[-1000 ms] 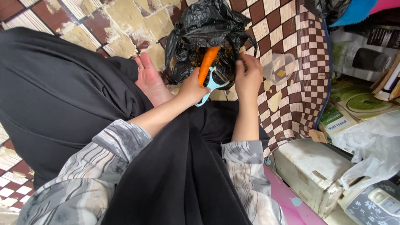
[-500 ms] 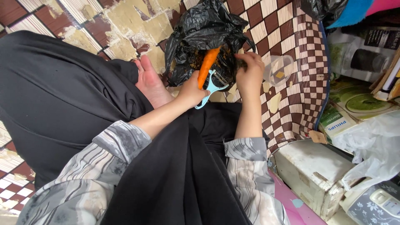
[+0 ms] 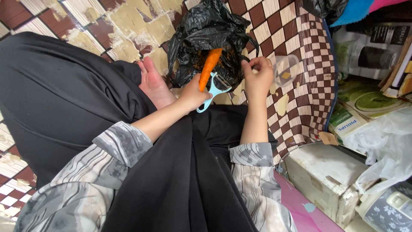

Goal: A person sitting on the floor uses a manual peeler to remove the skin from a carrot over a black plastic bag.

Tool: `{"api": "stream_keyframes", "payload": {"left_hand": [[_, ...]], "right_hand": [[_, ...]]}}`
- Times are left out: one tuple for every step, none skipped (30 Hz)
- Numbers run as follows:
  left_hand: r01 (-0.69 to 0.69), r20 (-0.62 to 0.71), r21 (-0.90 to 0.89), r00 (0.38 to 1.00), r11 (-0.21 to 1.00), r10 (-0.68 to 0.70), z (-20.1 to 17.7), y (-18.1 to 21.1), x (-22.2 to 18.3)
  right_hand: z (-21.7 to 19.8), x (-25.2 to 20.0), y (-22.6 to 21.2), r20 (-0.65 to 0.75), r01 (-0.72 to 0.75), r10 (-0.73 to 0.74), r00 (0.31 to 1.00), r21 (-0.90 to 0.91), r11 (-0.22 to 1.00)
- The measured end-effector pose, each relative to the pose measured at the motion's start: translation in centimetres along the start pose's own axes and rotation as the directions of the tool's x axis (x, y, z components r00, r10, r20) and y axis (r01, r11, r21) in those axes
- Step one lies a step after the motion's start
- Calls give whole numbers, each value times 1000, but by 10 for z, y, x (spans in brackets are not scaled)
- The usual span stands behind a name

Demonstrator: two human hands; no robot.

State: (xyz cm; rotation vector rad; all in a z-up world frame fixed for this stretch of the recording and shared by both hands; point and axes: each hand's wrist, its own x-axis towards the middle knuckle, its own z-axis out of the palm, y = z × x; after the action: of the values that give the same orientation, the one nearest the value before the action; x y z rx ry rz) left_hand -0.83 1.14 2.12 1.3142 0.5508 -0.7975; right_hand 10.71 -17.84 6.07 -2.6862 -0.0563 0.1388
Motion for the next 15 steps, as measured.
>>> {"api": "stream_keyframes", "payload": {"left_hand": [[-3,-6,1,1000,1000,3,-3,-1,1],[-4,-13,-4,1000,1000,4,-4,-4,0],[-5,-19,-8,1000,1000,5,-4,-6,-1],[-7,-15,-4,1000,1000,7,-3,-7,-2],[-11,-12,-15,1000,1000,11,-1,-7,-4],[-21,-18,-24,1000,999,20,-3,-5,-5],[-29,-23,-19,999,999,28,-2,-5,-4],[-23,-28,-33,999,999,22,0,-6,-6],[-18,-33,-47,999,999,16,2,-7,-7],[-27,-34,-39,999,999,25,5,-12,-5],[-8,-32,-69,999,998,5,8,-17,-4],[9,-30,-98,999,995,-12,10,-21,-2],[-2,-31,-87,1000,996,0,14,-22,-4],[-3,-28,-109,1000,994,0,17,-22,-5],[-3,-25,-131,1000,991,0,20,-23,-8]], "right_hand": [[-2,1,-7,-1,5,-5,1000,4,1000],[-6,-2,-12,132,47,-45,990,-10,999],[-11,-4,-17,263,91,-83,961,-19,996],[-13,-7,-19,258,87,-79,963,-21,996],[-15,-9,-20,228,50,-51,972,11,999],[-16,-8,-24,197,23,-32,980,49,999],[-16,-10,-14,189,28,-38,981,55,998],[-17,-15,-3,146,-32,18,989,97,995],[-18,-19,8,104,-90,76,992,142,986],[-17,-28,17,94,-88,75,993,148,985],[-16,-37,27,29,-123,119,992,263,957],[-15,-45,36,-32,-144,169,985,379,914],[-15,-61,29,-44,-137,167,985,386,912],[-15,-77,23,-12,-247,297,955,524,815],[-15,-94,16,42,-340,413,910,646,684]]}}
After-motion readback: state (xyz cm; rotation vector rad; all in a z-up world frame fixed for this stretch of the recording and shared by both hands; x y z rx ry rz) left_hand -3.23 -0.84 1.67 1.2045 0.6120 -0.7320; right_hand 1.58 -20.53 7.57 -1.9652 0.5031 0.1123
